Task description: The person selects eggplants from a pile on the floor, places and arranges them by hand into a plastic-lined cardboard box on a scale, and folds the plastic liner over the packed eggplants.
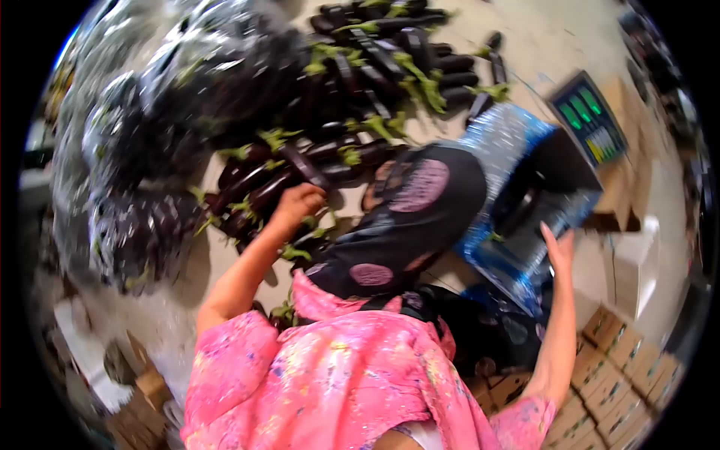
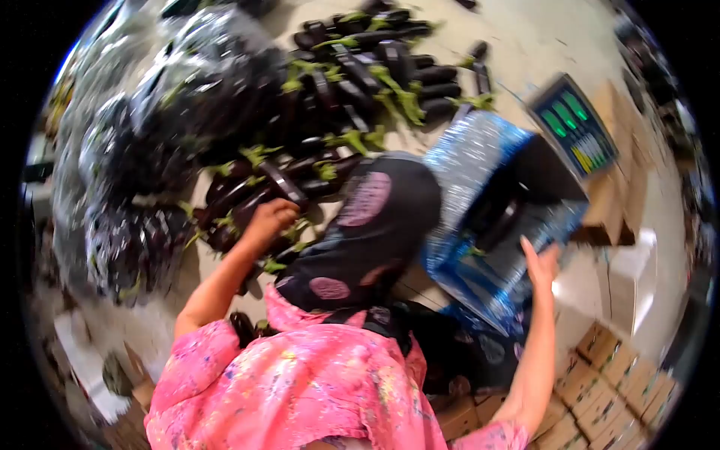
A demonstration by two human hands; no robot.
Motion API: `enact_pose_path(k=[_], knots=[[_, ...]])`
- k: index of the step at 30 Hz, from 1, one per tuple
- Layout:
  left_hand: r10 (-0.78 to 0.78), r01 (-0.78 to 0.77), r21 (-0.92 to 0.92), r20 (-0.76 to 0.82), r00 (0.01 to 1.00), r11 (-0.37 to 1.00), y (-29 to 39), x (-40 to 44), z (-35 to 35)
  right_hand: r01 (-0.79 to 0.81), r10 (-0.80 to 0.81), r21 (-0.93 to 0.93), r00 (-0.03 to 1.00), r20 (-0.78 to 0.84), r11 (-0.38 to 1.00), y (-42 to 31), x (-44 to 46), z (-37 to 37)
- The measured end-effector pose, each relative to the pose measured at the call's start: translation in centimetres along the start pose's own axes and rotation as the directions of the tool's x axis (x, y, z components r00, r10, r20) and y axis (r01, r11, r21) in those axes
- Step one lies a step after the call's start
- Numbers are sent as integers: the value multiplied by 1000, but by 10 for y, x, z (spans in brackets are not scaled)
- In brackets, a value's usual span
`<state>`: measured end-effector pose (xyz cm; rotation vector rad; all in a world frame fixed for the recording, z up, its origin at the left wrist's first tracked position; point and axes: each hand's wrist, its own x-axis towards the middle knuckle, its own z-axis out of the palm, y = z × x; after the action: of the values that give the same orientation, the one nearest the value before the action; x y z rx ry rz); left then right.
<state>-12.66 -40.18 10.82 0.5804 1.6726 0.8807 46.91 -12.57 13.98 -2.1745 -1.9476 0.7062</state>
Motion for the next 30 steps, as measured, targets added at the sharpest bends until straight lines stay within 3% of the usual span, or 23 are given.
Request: enact_pose_path(k=[1,3,5,7,9,11,12,15,16,17,18,19,20,21,22,23,24,25,27,29,30], knots=[[65,-65,-14,4,998,998,36,11,-2,-6,10,128,1000,-27,992,1,3,10],[298,-300,64,38,954,952,99,43,-1,-112,112,19,994,-10,993,-22,0,15],[422,-438,234,117,899,868,190,46,31,-20,10,159,998,64,987,-2,12,29],[459,-534,247,303,835,808,242,69,62,-111,96,148,990,106,983,-41,-7,9],[502,-704,310,526,687,638,280,86,104,-91,56,245,988,146,965,-38,-10,7],[354,-706,371,669,654,603,297,101,143,-92,36,324,984,175,941,-31,-13,14],[272,-696,398,716,643,597,294,113,159,-47,-60,445,973,223,894,-23,-17,16],[-4,-688,440,844,536,577,258,151,195,-128,-54,425,919,390,896,-19,-27,11],[-18,-729,398,883,469,557,224,169,208,-125,-56,469,934,353,874,-20,-32,9],[-30,-754,372,905,425,541,191,184,217,-106,-53,394,926,373,913,-16,-28,9],[61,-814,330,912,405,479,174,180,225,-65,-128,476,924,361,877,15,-18,25],[49,-739,313,905,423,596,169,183,226,-66,-121,475,927,354,878,14,-19,19],[110,-659,257,881,460,707,167,177,217,-31,-74,298,939,336,954,7,-17,12],[170,-577,177,852,496,798,166,172,209,-17,-92,299,933,347,954,8,-16,8],[269,-538,105,776,570,836,151,170,195,70,-162,293,939,303,954,-8,-22,-3],[358,-514,22,692,627,857,136,165,184,-1,-102,292,936,337,956,-12,-22,-4],[337,-344,-85,507,793,935,125,139,165,-53,4,125,931,365,991,-20,-22,-10],[311,-295,-98,336,889,950,110,119,149,-50,21,63,915,404,997,-22,-20,-18],[509,-513,42,78,857,857,52,98,121,-99,195,-345,948,253,933,-74,-38,-42],[205,-208,119,40,978,971,9,53,90,6,72,-542,990,124,840,-85,-54,-57],[145,-151,173,46,988,973,-7,28,76,44,-3,-632,998,66,774,-91,-61,-65]])
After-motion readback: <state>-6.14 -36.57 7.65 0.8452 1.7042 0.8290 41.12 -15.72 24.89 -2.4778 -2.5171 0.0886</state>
